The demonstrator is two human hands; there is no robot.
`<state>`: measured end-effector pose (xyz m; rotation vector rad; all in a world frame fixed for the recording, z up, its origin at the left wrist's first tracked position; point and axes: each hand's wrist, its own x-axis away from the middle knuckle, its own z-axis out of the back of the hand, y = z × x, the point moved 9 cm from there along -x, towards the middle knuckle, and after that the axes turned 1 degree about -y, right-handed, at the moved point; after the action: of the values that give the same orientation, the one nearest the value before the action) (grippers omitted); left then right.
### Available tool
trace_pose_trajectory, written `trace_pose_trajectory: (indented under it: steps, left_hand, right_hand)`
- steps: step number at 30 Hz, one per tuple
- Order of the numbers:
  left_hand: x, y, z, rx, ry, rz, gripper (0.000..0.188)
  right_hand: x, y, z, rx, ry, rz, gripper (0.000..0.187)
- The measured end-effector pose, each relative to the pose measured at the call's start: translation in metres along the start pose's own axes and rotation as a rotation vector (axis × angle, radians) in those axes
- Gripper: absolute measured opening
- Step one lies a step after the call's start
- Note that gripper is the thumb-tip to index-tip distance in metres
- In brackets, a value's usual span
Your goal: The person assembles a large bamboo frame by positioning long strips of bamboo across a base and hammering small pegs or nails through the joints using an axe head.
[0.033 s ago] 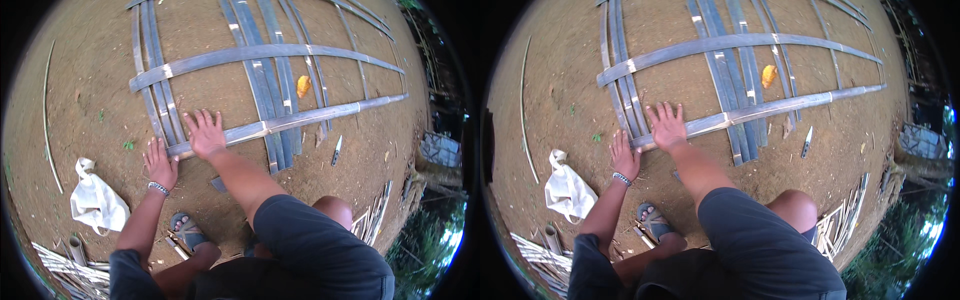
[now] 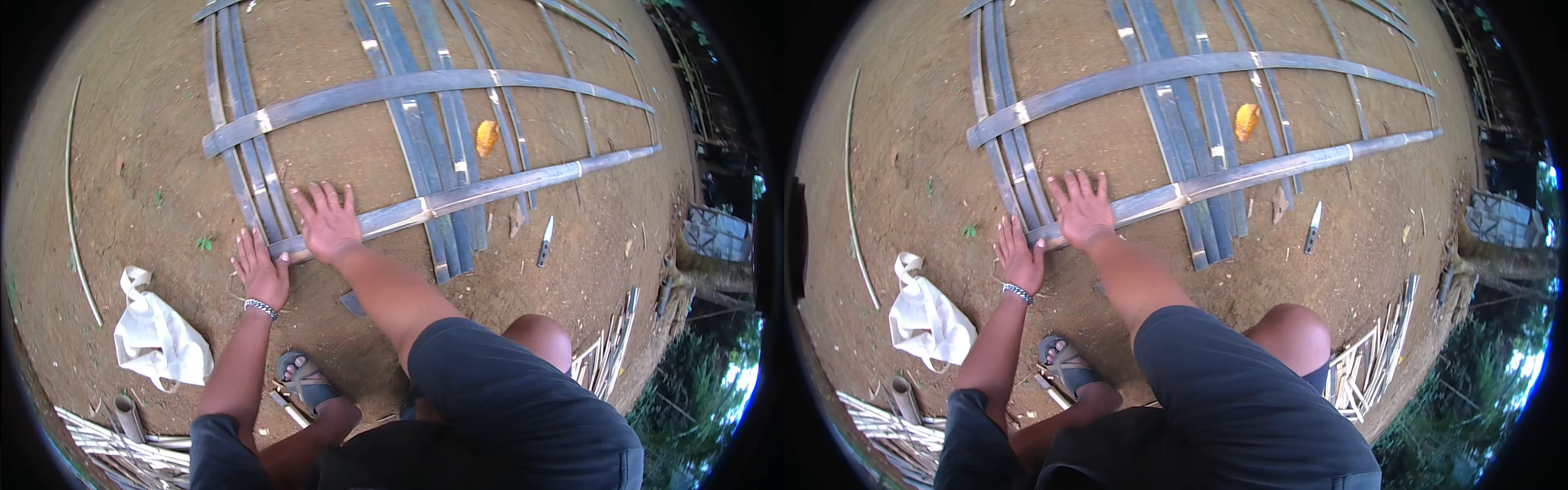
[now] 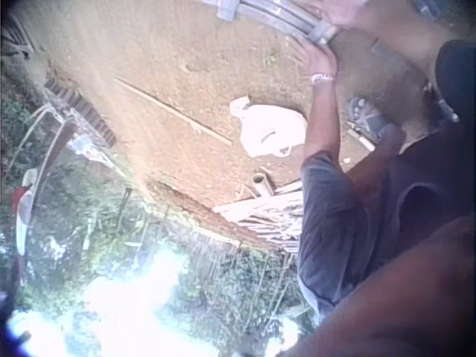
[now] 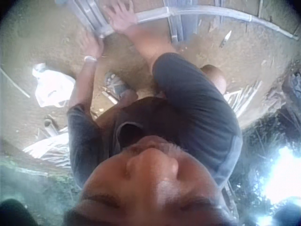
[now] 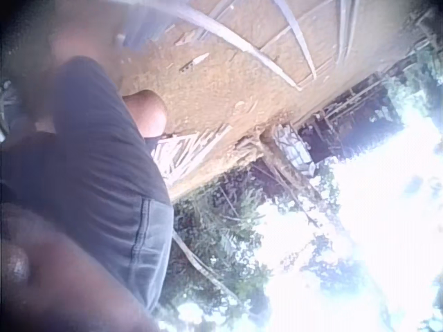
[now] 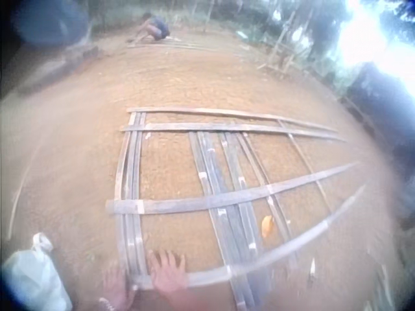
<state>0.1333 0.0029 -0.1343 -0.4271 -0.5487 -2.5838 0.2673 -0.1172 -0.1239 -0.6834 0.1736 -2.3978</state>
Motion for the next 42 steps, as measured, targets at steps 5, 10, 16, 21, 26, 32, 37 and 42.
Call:
trace_pose_trajectory:
  steps: [5,10,16,21,26,32,37,42]
  left_hand:
    - [-0.006,0.014,-0.028,-0.118,-0.099,0.207,0.091]
    - [-0.007,0.013,-0.026,-0.153,-0.080,0.253,0.099]
    - [-0.012,0.007,-0.024,-0.147,-0.180,0.342,0.106]
    - [-0.015,0.001,-0.029,-0.163,-0.214,0.343,0.105]
    - [-0.018,-0.001,-0.037,-0.185,-0.211,0.333,0.107]
    - [-0.016,-0.010,-0.043,-0.201,-0.214,0.354,0.106]
    - [-0.015,-0.002,-0.037,-0.146,-0.247,0.374,0.109]
    - [-0.012,0.012,-0.014,-0.103,-0.338,0.370,0.105]
  right_hand:
    - [0.004,0.007,0.002,-0.026,-0.020,-0.001,0.066]
    - [0.006,0.004,0.007,-0.052,-0.026,0.019,0.071]
    - [0.009,0.003,0.014,-0.127,-0.026,0.034,0.074]
    - [0.010,0.002,0.011,-0.138,-0.028,0.032,0.073]
    - [0.014,0.007,0.012,-0.138,-0.021,0.026,0.072]
    - [0.010,0.003,0.009,-0.117,0.004,0.042,0.074]
    - [0.010,-0.005,0.021,-0.007,-0.077,0.033,0.074]
    - [-0.004,-0.003,-0.001,-0.008,0.033,-0.053,0.066]
